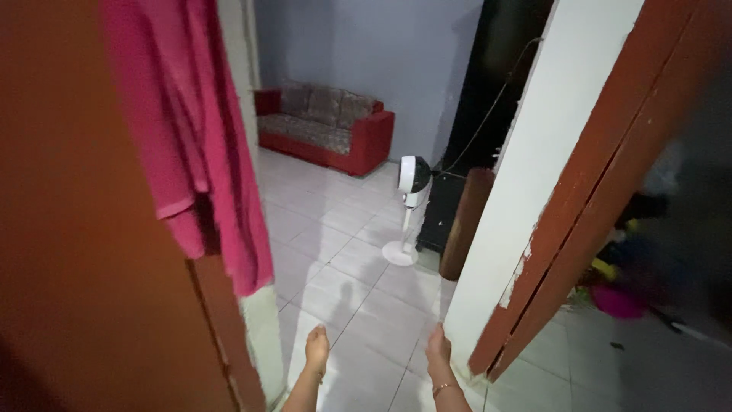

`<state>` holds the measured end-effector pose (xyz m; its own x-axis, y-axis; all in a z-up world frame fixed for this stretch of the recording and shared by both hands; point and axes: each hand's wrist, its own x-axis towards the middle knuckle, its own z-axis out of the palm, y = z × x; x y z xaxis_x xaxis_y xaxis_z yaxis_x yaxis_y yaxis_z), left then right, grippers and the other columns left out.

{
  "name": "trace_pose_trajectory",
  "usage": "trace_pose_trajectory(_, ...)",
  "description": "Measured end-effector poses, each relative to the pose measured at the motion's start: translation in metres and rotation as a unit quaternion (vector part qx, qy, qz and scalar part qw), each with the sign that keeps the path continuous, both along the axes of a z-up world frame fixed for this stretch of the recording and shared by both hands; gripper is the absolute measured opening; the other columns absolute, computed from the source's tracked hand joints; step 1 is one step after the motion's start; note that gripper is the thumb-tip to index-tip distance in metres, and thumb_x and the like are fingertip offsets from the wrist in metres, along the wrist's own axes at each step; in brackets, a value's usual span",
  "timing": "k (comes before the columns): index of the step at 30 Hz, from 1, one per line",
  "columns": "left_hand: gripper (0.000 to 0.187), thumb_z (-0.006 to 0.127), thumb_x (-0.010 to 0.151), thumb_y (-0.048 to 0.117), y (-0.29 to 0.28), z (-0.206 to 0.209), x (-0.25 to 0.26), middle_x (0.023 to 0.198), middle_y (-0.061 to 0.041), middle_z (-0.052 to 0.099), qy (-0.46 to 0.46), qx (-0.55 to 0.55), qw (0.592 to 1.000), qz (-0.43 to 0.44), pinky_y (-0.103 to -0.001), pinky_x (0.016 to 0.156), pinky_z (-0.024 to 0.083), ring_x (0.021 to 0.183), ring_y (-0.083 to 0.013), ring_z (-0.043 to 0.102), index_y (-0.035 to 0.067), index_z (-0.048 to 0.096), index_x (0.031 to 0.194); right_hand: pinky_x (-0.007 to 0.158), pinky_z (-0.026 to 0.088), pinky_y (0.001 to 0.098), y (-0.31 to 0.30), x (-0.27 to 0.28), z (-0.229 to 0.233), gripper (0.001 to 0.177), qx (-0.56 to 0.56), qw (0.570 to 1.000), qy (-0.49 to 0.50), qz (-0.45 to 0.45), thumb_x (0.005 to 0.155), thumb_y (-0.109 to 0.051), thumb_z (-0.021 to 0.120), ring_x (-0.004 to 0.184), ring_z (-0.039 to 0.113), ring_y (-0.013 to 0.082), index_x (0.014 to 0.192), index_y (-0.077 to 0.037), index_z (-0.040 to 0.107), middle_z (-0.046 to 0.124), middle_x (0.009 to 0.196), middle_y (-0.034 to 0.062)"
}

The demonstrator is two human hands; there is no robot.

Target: Picking up small items such as a spoon and a stick from the floor and placing them in a bucket.

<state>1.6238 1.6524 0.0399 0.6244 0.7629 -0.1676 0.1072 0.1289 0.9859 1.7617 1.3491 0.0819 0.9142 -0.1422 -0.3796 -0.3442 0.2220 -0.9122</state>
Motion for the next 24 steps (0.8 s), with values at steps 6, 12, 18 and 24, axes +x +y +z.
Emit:
trace_pose_trajectory(6, 0.053, 0.046, 0.103, 0.035, 0.08, 0.032, 0.143, 0.147, -0.016, 0.059, -0.018, -0.006, 1.0, -0.014, -0.038, 0.115, 0.038, 0.138, -0.0287, 0.053, 0.001, 0.057, 0.142, 0.052, 0.033, 0.0336, 0.051, 0.154, 0.006, 0.049, -0.021, 1.0, -0.011, 0.001, 0.099, -0.055, 0.053, 0.06, 0.04, 0.017, 0.08, -0.01, 0.054, 0.045, 0.071, 0.002)
trace_pose_trajectory(12, 0.054, 0.047, 0.104, 0.037, 0.111, 0.064, 0.229, 0.147, -0.018, 0.058, -0.037, 0.047, 0.998, -0.021, -0.037, 0.116, 0.038, 0.139, -0.0295, 0.052, -0.001, 0.057, 0.142, 0.075, 0.039, 0.0365, 0.077, 0.247, 0.019, 0.045, 0.07, 0.995, -0.067, 0.013, 0.099, -0.057, 0.053, 0.085, 0.049, 0.0181, 0.104, -0.012, 0.058, 0.055, 0.094, 0.0014)
trace_pose_trajectory(18, 0.055, 0.045, 0.103, 0.037, 0.133, 0.081, 0.294, 0.148, -0.017, 0.056, -0.03, -0.017, 0.998, -0.058, -0.039, 0.115, 0.037, 0.139, -0.0298, 0.05, 0.003, 0.052, 0.145, 0.108, 0.042, 0.0457, 0.112, 0.318, 0.05, 0.07, 0.043, 0.998, -0.035, 0.001, 0.1, -0.06, 0.05, 0.127, 0.053, 0.0319, 0.136, 0.0, 0.058, 0.058, 0.136, 0.0183)
trace_pose_trajectory(24, 0.057, 0.045, 0.103, 0.041, 0.17, 0.061, 0.403, 0.151, -0.015, 0.054, 0.02, -0.041, 0.997, -0.066, -0.042, 0.117, 0.036, 0.141, -0.0299, 0.048, 0.007, 0.052, 0.147, 0.119, 0.033, 0.0476, 0.16, 0.391, 0.093, 0.079, 0.002, 0.999, -0.035, 0.018, 0.106, -0.059, 0.042, 0.147, 0.036, 0.0333, 0.154, 0.004, 0.036, 0.039, 0.157, 0.0201)
